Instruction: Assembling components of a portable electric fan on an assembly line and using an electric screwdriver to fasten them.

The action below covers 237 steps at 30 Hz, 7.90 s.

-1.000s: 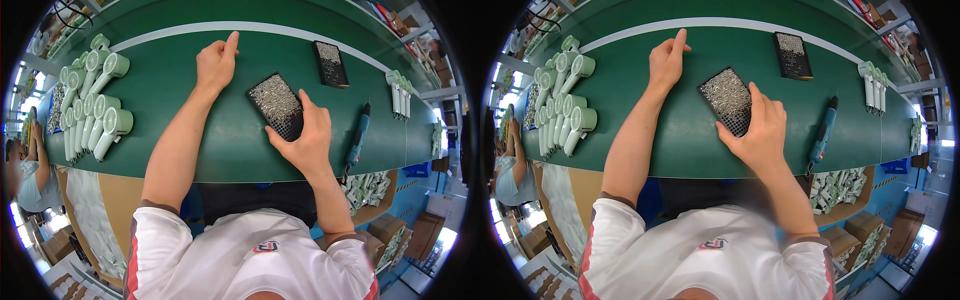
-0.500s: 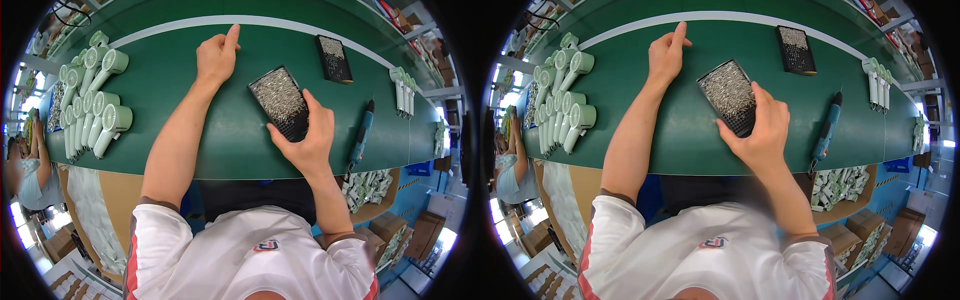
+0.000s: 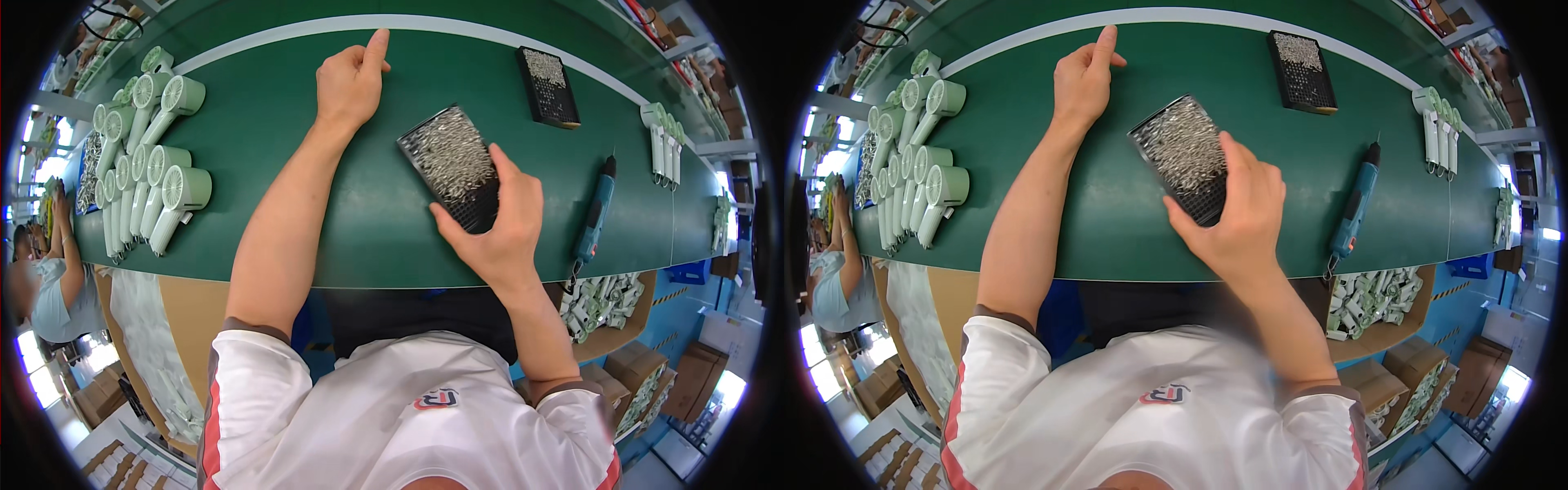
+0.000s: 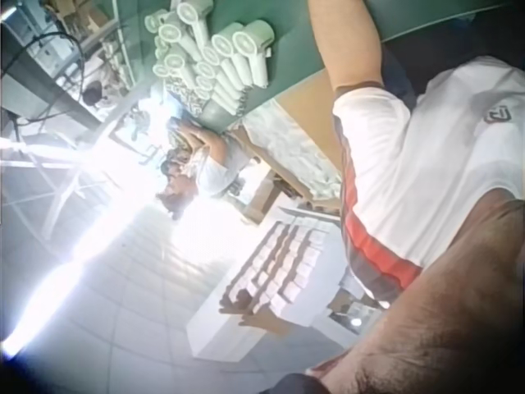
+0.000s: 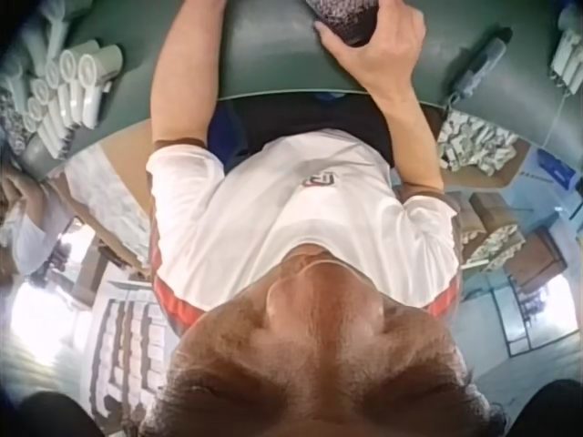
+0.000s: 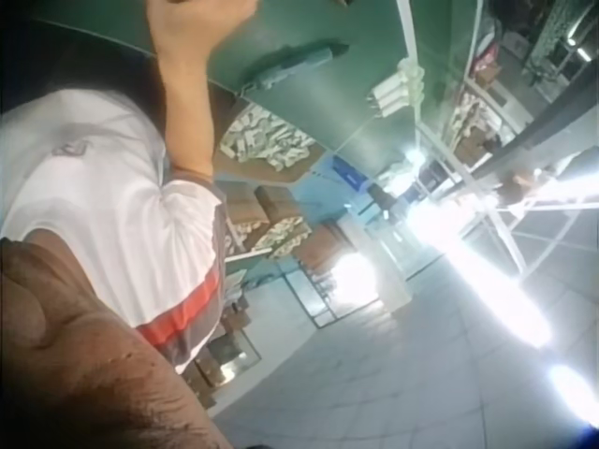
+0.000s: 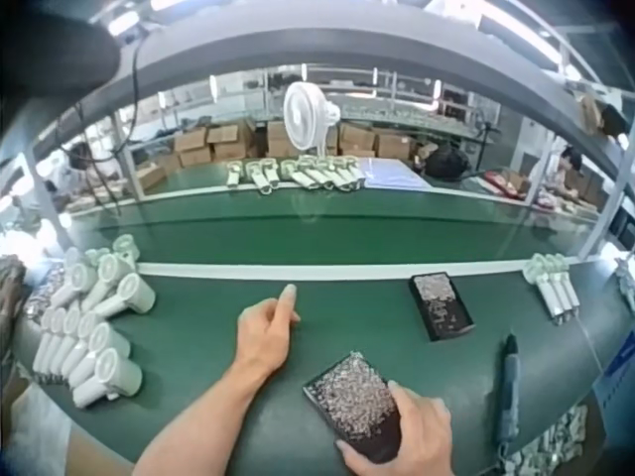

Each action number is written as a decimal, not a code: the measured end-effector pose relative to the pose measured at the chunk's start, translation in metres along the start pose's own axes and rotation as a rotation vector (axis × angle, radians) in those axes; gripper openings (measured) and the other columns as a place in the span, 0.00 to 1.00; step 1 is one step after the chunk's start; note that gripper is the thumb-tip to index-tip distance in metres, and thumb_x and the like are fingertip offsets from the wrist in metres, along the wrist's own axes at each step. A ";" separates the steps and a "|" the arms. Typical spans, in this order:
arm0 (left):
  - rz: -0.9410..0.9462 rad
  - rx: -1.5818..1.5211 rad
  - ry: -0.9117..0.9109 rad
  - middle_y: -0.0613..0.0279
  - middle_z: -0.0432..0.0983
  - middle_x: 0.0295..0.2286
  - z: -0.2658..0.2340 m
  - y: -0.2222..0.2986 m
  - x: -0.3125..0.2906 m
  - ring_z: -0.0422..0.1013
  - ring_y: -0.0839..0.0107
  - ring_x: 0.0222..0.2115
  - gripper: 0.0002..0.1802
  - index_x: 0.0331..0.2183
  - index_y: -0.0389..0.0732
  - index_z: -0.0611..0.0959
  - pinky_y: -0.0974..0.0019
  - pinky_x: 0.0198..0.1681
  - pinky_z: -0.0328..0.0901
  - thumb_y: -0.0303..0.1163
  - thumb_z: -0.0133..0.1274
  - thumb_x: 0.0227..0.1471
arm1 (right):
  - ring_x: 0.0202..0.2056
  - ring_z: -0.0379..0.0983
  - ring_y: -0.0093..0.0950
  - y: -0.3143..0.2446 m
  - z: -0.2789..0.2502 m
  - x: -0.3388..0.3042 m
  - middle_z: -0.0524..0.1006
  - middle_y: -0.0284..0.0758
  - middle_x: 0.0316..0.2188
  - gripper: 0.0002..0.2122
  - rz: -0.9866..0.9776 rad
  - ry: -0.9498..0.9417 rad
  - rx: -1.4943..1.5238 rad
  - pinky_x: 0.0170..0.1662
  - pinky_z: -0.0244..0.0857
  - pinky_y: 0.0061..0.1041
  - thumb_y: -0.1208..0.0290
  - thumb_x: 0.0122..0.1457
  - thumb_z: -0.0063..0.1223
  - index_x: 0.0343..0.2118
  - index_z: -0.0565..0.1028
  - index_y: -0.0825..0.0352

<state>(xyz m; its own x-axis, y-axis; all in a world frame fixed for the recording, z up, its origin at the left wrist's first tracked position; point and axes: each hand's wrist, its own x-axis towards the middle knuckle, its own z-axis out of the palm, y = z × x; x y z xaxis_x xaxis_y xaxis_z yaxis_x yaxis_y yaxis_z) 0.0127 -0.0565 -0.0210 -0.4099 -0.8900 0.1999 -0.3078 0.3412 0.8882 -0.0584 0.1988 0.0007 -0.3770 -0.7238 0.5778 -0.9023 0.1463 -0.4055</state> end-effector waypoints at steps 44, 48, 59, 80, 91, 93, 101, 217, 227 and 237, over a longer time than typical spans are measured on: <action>0.022 0.017 -0.014 0.63 0.71 0.13 0.002 -0.013 0.007 0.70 0.70 0.19 0.38 0.25 0.37 0.88 0.63 0.30 0.67 0.65 0.49 0.61 | 0.47 0.72 0.43 -0.003 -0.017 -0.008 0.76 0.45 0.50 0.41 0.017 -0.051 -0.018 0.52 0.66 0.38 0.68 0.38 0.78 0.58 0.70 0.74; 0.040 0.068 0.009 0.48 0.81 0.22 0.001 -0.010 0.009 0.78 0.61 0.28 0.34 0.25 0.34 0.87 0.58 0.37 0.70 0.57 0.49 0.64 | 0.47 0.72 0.43 0.000 -0.015 -0.010 0.76 0.45 0.50 0.42 0.024 -0.031 -0.039 0.52 0.66 0.39 0.68 0.38 0.78 0.58 0.70 0.74; 0.066 0.072 0.035 0.49 0.79 0.20 0.001 -0.011 0.008 0.76 0.61 0.25 0.35 0.23 0.33 0.86 0.58 0.35 0.68 0.57 0.48 0.64 | 0.43 0.72 0.39 0.002 -0.009 -0.012 0.76 0.43 0.47 0.41 0.040 -0.017 0.028 0.46 0.67 0.34 0.68 0.38 0.79 0.58 0.70 0.73; 0.082 0.059 0.034 0.50 0.79 0.19 0.002 -0.013 0.011 0.76 0.64 0.24 0.36 0.23 0.32 0.85 0.60 0.34 0.68 0.56 0.48 0.65 | 0.40 0.72 0.33 0.004 -0.007 -0.013 0.75 0.39 0.43 0.42 0.139 0.056 0.042 0.41 0.68 0.28 0.66 0.39 0.80 0.60 0.70 0.71; 0.097 0.056 0.040 0.51 0.79 0.19 0.001 -0.012 0.010 0.76 0.65 0.24 0.36 0.23 0.32 0.85 0.60 0.33 0.68 0.56 0.48 0.65 | 0.44 0.73 0.37 0.003 -0.006 -0.011 0.75 0.42 0.45 0.42 0.110 0.019 0.082 0.45 0.69 0.31 0.67 0.39 0.80 0.59 0.70 0.72; 0.085 0.063 0.021 0.50 0.79 0.19 0.003 -0.011 0.010 0.76 0.64 0.24 0.36 0.23 0.31 0.85 0.60 0.33 0.68 0.57 0.48 0.65 | 0.45 0.73 0.39 0.003 -0.006 -0.011 0.75 0.43 0.46 0.41 0.055 0.007 0.084 0.48 0.68 0.33 0.68 0.39 0.80 0.59 0.70 0.73; 0.083 0.049 0.028 0.50 0.79 0.19 0.001 -0.011 0.009 0.76 0.63 0.24 0.36 0.24 0.32 0.85 0.60 0.34 0.69 0.57 0.48 0.65 | 0.45 0.73 0.37 0.003 -0.002 -0.012 0.75 0.42 0.46 0.41 0.056 0.014 0.098 0.47 0.68 0.31 0.67 0.39 0.80 0.59 0.70 0.72; 0.005 0.021 -0.046 0.55 0.81 0.20 -0.004 0.004 0.001 0.76 0.64 0.24 0.37 0.24 0.35 0.87 0.62 0.33 0.70 0.63 0.51 0.60 | 0.46 0.73 0.41 0.006 -0.011 -0.013 0.76 0.43 0.46 0.42 0.070 -0.003 0.015 0.50 0.68 0.36 0.69 0.38 0.79 0.60 0.70 0.72; -0.008 0.016 -0.047 0.53 0.81 0.20 -0.004 0.004 -0.001 0.77 0.62 0.25 0.39 0.24 0.34 0.87 0.60 0.34 0.71 0.64 0.50 0.60 | 0.47 0.73 0.40 0.003 -0.013 -0.013 0.76 0.44 0.47 0.43 0.083 -0.021 0.041 0.51 0.68 0.35 0.70 0.38 0.79 0.60 0.70 0.72; -0.007 0.031 -0.075 0.55 0.80 0.19 -0.004 0.004 -0.001 0.76 0.64 0.24 0.39 0.25 0.34 0.87 0.61 0.34 0.70 0.64 0.50 0.60 | 0.46 0.73 0.41 0.002 -0.014 -0.013 0.76 0.44 0.46 0.41 0.053 -0.033 0.063 0.50 0.69 0.35 0.70 0.38 0.79 0.60 0.70 0.71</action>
<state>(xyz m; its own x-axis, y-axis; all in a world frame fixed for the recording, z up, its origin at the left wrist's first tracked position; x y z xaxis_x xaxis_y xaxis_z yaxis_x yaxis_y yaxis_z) 0.0155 -0.0556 -0.0164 -0.4704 -0.8676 0.1612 -0.3370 0.3454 0.8759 -0.0578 0.2177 0.0026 -0.4163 -0.7380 0.5310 -0.8657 0.1431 -0.4797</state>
